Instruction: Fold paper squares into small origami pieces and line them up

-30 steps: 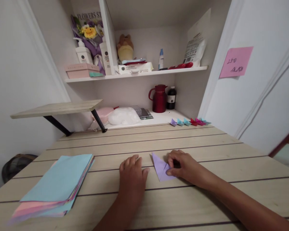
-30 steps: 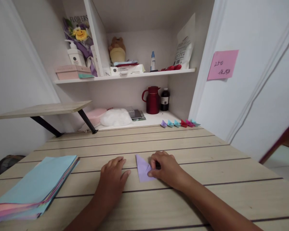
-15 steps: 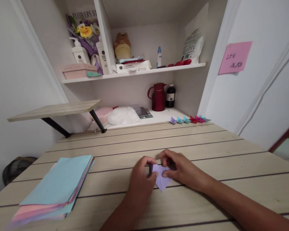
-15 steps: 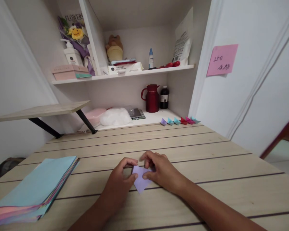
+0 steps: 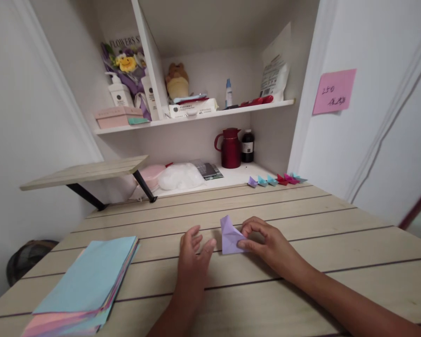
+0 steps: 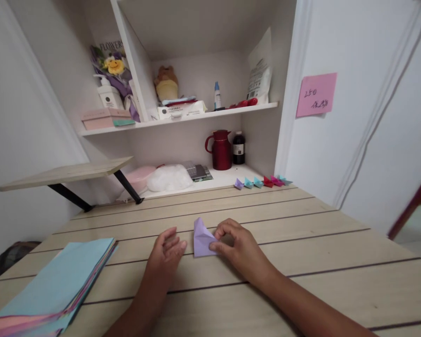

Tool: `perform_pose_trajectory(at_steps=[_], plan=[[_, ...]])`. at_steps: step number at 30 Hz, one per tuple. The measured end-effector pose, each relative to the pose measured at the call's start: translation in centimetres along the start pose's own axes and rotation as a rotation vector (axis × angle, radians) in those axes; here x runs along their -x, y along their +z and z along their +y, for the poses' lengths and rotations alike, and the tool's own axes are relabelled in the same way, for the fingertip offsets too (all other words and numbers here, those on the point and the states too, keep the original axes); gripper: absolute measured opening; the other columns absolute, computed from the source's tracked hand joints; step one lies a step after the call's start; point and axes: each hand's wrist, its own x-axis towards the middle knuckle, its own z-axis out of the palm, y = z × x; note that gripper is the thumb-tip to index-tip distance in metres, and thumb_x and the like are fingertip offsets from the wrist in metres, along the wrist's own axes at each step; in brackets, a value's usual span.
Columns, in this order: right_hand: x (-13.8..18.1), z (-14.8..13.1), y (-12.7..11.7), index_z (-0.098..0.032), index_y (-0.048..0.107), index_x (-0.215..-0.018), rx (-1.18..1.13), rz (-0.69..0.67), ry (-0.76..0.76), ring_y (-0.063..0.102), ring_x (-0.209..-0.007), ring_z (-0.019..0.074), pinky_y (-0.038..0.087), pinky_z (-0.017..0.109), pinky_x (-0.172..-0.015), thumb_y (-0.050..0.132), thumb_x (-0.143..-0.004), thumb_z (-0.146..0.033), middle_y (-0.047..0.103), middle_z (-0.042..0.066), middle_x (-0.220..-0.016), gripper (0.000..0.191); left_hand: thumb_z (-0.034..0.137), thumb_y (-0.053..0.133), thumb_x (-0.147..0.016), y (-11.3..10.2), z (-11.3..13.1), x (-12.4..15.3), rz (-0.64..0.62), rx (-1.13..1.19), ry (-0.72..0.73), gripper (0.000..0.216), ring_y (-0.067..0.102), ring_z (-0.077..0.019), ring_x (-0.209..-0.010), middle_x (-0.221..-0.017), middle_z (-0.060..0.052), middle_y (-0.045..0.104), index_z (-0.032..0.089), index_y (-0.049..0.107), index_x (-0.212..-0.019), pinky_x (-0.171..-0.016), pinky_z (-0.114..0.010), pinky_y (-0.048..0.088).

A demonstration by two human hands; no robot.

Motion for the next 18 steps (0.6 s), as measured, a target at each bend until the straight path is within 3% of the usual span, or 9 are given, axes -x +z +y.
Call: perform_pose_trajectory(at_steps=[3,5,9,11,15,16,18], plan=[[0.0,-0.4,0.0,-0.023,0.058,-0.074,-0.008,0.018,-0.039,0.058,-0.091,0.0222,0.043,0.034,-0.084,0.065,-0.078,-0.034,0.061,0.003,-0.09,0.014,0.036,0.067,-0.073,0.1,0.5,0.2,-0.175,0.07,-0.03,0.037,0.064,-0.0235,-0.094,-0.104,-0.013,0.067,0.013,0.061,-0.102,-0.083,-0.035,0.05],[0.2,-0.7,0.1,-0.023,0.057,-0.074,-0.014,0.004,-0.06,0.057,-0.091,0.0224,0.043,0.034,-0.083,0.065,-0.079,-0.034,0.06,0.003,-0.089,0.015,0.031,0.069,-0.07,0.7,0.9,0.8,-0.22,0.102,-0.008,0.031,0.065,-0.0206,-0.084,-0.092,-0.009,0.07,0.015,0.065,-0.095,-0.077,-0.03,0.049],[0.4,-1.2,0.5,-0.023,0.056,-0.072,-0.058,-0.013,-0.098,0.057,-0.092,0.0221,0.043,0.033,-0.084,0.065,-0.079,-0.031,0.059,0.003,-0.091,0.014,0.023,0.065,-0.068,1.5,1.3,1.5,-0.285,0.066,-0.038,0.01,0.058,-0.0147,-0.063,-0.065,-0.001,0.064,0.014,0.066,-0.073,-0.061,-0.023,0.043],[0.6,-1.4,0.7,-0.023,0.057,-0.081,-0.076,0.008,-0.102,0.055,-0.098,0.0226,0.043,0.034,-0.088,0.067,-0.075,-0.028,0.059,0.004,-0.098,0.013,0.023,0.062,-0.068,1.5,1.4,1.4,-0.27,0.042,-0.046,0.009,0.053,-0.0134,-0.058,-0.057,0.001,0.057,0.015,0.064,-0.064,-0.057,-0.022,0.04],[0.8,-1.6,1.0,-0.025,0.049,-0.121,-0.169,-0.046,-0.021,0.056,-0.1,0.0215,0.044,0.032,-0.087,0.073,-0.067,-0.022,0.059,0.003,-0.108,0.059,0.023,0.064,-0.066,1.0,1.6,1.1,-0.285,0.027,0.026,0.012,0.051,-0.0141,-0.062,-0.06,0.001,0.055,0.016,0.061,-0.057,-0.06,-0.023,0.039],[0.9,-1.6,1.0,-0.025,0.052,-0.118,-0.18,-0.096,-0.008,0.058,-0.093,0.0205,0.045,0.031,-0.082,0.072,-0.068,-0.023,0.061,0.002,-0.101,0.054,0.022,0.064,-0.066,0.9,1.6,1.1,-0.299,0.029,0.037,0.013,0.051,-0.0142,-0.063,-0.061,0.001,0.054,0.016,0.061,-0.055,-0.06,-0.023,0.04],[1.0,-1.7,0.9,-0.022,0.062,-0.093,-0.14,-0.154,-0.012,0.058,-0.077,0.0181,0.044,0.028,-0.07,0.07,-0.072,-0.026,0.062,-0.001,-0.082,0.022,0.021,0.064,-0.067,0.9,1.5,1.1,-0.334,0.04,0.039,0.01,0.052,-0.0148,-0.066,-0.063,0.001,0.055,0.016,0.063,-0.059,-0.063,-0.024,0.041]])
